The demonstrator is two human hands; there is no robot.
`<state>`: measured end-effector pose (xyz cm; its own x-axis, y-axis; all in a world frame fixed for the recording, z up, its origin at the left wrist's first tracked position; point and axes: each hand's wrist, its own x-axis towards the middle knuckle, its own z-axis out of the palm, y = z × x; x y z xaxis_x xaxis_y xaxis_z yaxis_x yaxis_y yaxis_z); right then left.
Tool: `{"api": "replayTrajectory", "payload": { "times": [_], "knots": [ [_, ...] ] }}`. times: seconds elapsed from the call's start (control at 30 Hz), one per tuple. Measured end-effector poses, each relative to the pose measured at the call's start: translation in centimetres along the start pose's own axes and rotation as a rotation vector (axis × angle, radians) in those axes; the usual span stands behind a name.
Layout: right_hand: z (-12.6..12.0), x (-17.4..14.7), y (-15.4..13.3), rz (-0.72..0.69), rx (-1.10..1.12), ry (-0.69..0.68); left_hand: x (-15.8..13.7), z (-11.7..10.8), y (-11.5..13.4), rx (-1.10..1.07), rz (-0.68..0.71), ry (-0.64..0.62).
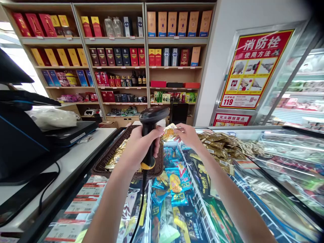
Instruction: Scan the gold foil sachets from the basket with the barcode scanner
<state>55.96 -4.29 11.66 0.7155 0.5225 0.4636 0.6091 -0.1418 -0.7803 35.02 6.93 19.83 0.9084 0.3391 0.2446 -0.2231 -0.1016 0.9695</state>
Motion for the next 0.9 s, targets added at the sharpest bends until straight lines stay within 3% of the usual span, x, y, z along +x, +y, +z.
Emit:
{"api": "replayTrajectory", "payload": {
  "times": [0.13,0.27,0.43,0.67,0.77,0.9],
  "knots": [
    [-1.3,0.3,0.2,-0.163,-0.316,0.168,0.0,0.0,0.1,-0.008,-0.014,0.005],
    [-1.9,0.0,0.1,-0.173,-0.473,0.155,0.0,0.1,0.1,-0.011,-0.02,0.031],
    [-1.6,-0.2,-0.3,-0.122,-0.285,0.117,-0.1,0.2,0.2,-0.012,-0.025,0.028],
    [-2.2,0.2,0.2,-0.062,-0.405,0.14,0.0,0.1,0.2,-0.018,-0.025,0.024],
    [-2.7,0.3,0.4,-0.016,-0.257,0.166,0.0,0.0,0.0,-0.008,-0.024,0.017],
    [-2.9,0.4,0.1,0.015,0.113,0.287,0.0,0.1,0.0,0.002,-0.037,0.023]
  ]
}}
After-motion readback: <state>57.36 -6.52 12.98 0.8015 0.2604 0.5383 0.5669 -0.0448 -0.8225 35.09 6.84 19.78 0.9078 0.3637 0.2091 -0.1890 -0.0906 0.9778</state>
